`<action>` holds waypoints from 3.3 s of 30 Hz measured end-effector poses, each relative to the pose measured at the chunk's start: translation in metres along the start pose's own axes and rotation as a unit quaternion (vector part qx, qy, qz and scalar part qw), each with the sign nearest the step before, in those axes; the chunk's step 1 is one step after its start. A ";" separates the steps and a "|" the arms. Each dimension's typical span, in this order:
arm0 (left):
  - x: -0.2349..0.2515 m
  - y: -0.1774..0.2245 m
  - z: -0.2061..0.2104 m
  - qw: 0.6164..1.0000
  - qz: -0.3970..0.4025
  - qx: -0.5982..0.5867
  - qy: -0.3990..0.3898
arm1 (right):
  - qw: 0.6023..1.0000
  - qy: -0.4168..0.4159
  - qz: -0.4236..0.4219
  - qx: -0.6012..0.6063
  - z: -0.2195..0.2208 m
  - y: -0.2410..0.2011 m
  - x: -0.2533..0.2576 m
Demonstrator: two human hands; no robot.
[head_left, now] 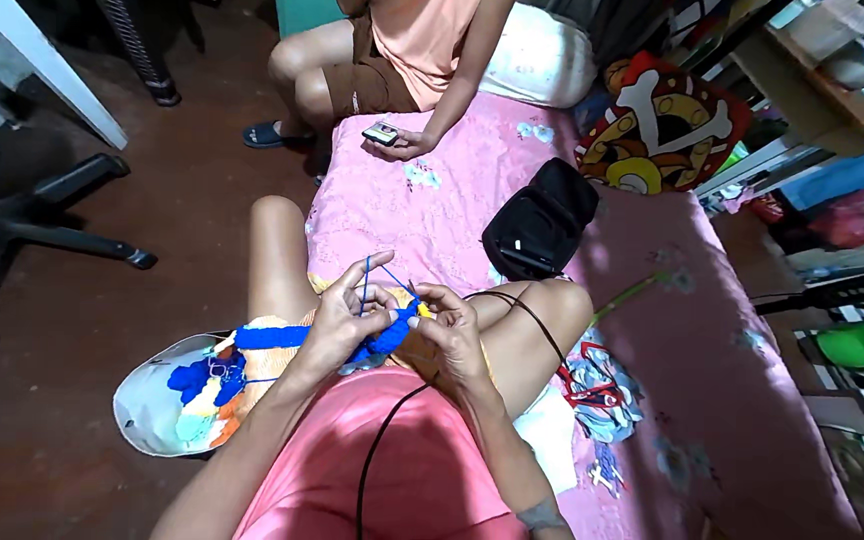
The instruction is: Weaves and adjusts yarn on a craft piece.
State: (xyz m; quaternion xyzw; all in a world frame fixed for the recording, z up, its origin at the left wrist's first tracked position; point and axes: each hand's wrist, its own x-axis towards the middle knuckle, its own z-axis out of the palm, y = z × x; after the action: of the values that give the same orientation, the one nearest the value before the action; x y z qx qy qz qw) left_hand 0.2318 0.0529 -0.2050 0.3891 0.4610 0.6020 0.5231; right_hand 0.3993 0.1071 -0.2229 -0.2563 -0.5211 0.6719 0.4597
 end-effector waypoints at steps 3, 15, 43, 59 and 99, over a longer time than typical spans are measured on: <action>0.001 -0.005 0.001 0.989 -0.048 -0.137 -0.016 | 1.000 -0.009 0.018 0.023 0.000 -0.001 0.001; 0.001 -0.012 0.001 0.995 -0.011 -0.101 0.015 | 0.932 -0.156 -0.109 -0.310 -0.040 -0.020 0.000; 0.001 -0.042 0.022 0.936 0.276 0.162 0.144 | 0.739 0.036 -0.253 -0.623 0.010 -0.005 -0.028; -0.001 -0.018 0.007 0.967 0.137 0.182 0.115 | 0.705 0.005 -0.332 -0.627 -0.007 -0.010 -0.007; -0.002 -0.023 0.013 0.979 0.170 0.093 0.069 | 0.738 0.032 -0.343 -0.581 -0.013 -0.002 -0.013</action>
State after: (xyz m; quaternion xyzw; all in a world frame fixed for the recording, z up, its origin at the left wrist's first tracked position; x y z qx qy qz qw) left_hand 0.2510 0.0530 -0.2231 0.4667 0.4768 0.6620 0.3414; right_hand 0.4169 0.1020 -0.2270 -0.2990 -0.8479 0.0274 0.4369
